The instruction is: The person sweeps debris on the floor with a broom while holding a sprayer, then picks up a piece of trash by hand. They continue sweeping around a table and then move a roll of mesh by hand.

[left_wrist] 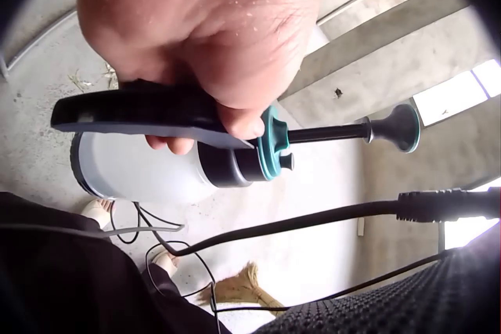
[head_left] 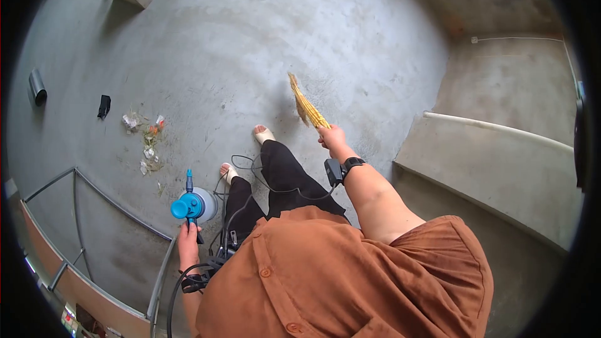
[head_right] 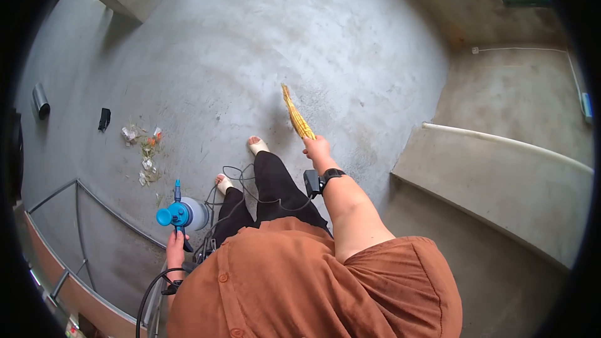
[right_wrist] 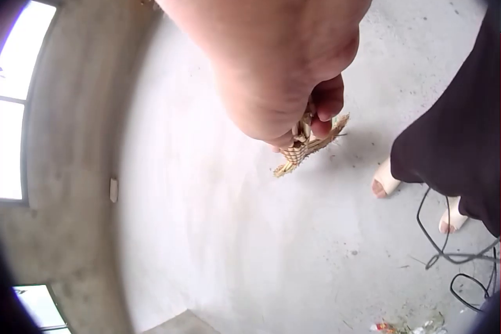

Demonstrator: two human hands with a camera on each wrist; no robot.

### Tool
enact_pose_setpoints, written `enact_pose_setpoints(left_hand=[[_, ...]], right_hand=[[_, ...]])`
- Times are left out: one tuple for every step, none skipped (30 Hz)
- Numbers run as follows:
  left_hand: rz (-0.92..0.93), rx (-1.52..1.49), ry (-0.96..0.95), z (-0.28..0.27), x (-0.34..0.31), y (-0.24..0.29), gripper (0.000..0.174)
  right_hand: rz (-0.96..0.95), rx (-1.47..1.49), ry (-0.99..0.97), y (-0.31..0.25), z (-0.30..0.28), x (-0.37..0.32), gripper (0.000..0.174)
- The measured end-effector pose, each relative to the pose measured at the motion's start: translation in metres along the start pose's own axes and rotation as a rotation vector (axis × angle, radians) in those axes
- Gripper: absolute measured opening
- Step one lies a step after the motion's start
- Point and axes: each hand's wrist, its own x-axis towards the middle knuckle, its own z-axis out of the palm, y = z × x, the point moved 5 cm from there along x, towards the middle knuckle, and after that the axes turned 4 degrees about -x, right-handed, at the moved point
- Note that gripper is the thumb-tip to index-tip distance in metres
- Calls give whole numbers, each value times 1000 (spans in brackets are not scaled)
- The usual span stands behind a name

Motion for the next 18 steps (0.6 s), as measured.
enact_pose_setpoints(left_hand=[[-10,-25,-17,10,2,8,26],[-11,-25,-18,19,4,13,26],[-20,-118,-8,28,8,16,27],[-31,-214,5,34,12,18,29],[-33,-216,18,41,13,22,29],[-49,-260,23,47,15,24,30],[-65,-304,31,51,15,27,32],[-66,-305,54,53,13,30,32],[-61,-312,54,57,12,35,33],[-59,-317,51,60,11,38,34],[-52,-314,43,61,9,42,32],[-56,-312,56,61,7,46,32],[-72,-244,43,62,4,54,32],[-88,-175,26,64,2,60,31],[-76,-147,2,65,1,58,30],[-81,-141,1,63,3,65,30],[-68,-93,-8,63,4,71,30],[-51,-44,-24,62,5,76,31]], right_hand=[[10,-31,46,-3,-15,10,26],[12,-32,46,-7,-26,18,26],[23,-86,37,-11,-36,27,27],[34,-145,24,-19,-44,35,28],[16,-238,24,-27,-51,43,31],[42,-309,13,-33,-54,54,25],[45,-311,-8,-48,-54,50,25],[49,-312,-27,-64,-51,43,25],[40,-318,-31,-72,-45,48,25],[38,-323,-49,-83,-34,51,25],[59,-435,-66,-94,-20,52,26],[82,-548,-81,-103,-5,55,26],[41,-627,-79,-102,16,67,31],[44,-630,-89,-101,33,69,31],[-19,-510,-147,-95,52,68,31],[-78,-394,-200,-98,69,64,31],[-71,-389,-198,-99,75,55,31],[-119,-300,-258,-102,81,45,32]])
